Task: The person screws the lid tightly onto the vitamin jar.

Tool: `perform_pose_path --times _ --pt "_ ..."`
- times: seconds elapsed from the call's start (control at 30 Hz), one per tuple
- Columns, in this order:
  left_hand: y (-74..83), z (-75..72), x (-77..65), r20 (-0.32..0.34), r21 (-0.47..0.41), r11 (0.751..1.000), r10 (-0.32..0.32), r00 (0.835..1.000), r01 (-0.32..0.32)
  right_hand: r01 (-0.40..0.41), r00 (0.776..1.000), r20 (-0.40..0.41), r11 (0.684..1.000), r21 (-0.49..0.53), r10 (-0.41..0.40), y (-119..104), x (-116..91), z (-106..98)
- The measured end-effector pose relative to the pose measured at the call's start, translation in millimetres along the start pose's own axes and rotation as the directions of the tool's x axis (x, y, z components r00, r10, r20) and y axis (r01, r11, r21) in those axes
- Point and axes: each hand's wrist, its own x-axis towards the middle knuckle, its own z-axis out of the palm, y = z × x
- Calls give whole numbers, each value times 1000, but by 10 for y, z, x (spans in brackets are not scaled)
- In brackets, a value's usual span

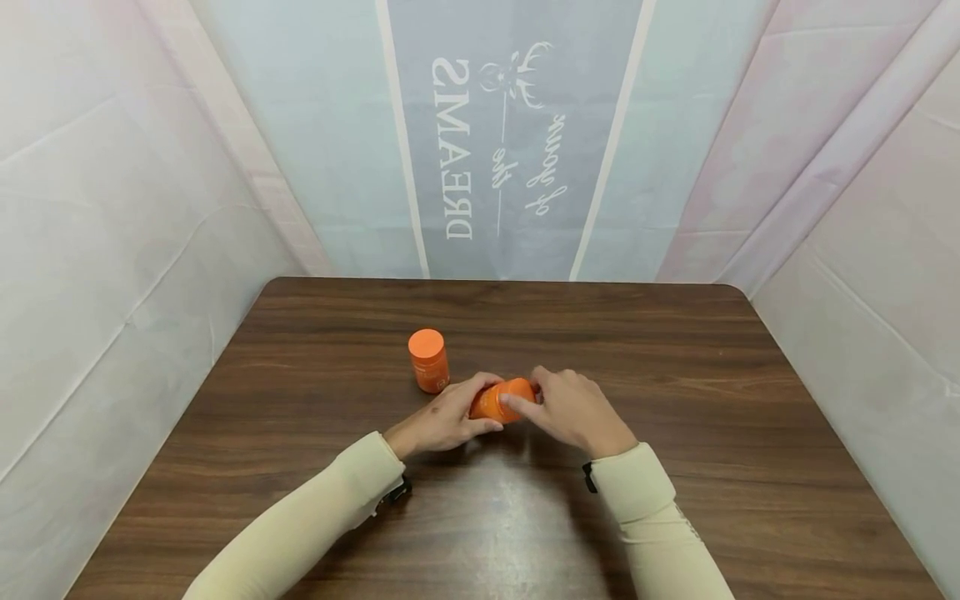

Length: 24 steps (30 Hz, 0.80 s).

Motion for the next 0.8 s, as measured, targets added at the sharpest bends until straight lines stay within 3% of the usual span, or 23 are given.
perform_pose_path --times 0.17,0.33,0.43,0.63,0.8 --pt "7 -6 5 9 -11 1000 -5 1000 5 -23 999 24 1000 -9 23 -14 -13 -39" --pt "10 -21 5 17 -14 1000 -17 1000 17 85 989 119 994 65 -93 -6 -34 -135" --pt "12 -27 5 20 -12 1000 -20 1000 20 123 983 127 991 60 -130 -19 -30 -150" --pt "27 -35 8 21 -8 1000 -20 1000 21 20 999 43 1000 -13 -20 -84 5 -63" --pt "39 -52 11 23 -8 1000 -18 1000 18 -80 997 15 995 -64 81 -121 16 -11"
